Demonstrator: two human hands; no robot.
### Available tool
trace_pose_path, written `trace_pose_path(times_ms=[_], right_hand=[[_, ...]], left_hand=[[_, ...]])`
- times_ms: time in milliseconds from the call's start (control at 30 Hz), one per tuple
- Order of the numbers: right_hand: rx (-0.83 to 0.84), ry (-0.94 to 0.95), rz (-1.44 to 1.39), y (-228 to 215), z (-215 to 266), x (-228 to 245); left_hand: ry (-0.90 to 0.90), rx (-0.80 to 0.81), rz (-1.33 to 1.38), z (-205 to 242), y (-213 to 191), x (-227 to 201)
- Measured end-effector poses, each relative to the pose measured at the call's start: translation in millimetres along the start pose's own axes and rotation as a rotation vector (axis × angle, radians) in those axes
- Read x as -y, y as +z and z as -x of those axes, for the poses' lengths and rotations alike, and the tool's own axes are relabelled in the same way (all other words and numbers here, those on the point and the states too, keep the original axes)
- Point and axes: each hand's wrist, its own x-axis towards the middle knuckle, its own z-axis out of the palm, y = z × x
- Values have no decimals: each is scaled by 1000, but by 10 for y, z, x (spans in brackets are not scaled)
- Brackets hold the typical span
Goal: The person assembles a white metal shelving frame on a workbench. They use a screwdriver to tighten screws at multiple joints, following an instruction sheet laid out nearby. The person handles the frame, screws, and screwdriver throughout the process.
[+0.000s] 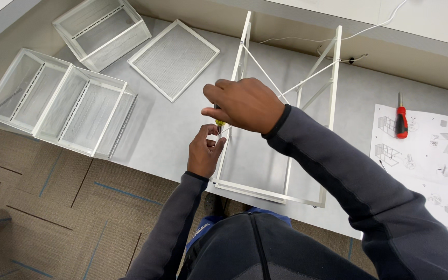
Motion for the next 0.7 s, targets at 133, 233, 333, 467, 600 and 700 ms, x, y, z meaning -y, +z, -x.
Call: trace_pose_path(times_ms=[133, 233, 333, 467, 600, 700], right_hand=[[19, -16, -238, -93, -22, 31], [12, 39, -136, 23, -10, -11], [-2, 63, -169, -204, -1, 111], [38, 13, -174, 71, -28, -7], [10, -13, -101, -114, -22, 118], [111, -50, -267, -149, -32, 138]], left_hand=[[3, -6, 3, -20, 10, 3], [3, 4, 8, 7, 2, -17], [8, 11, -1, 8, -10, -24], [7, -5, -11, -59, 25, -2], [10, 1, -21, -16, 43, -6], [-7, 0, -6, -3, 8, -49]])
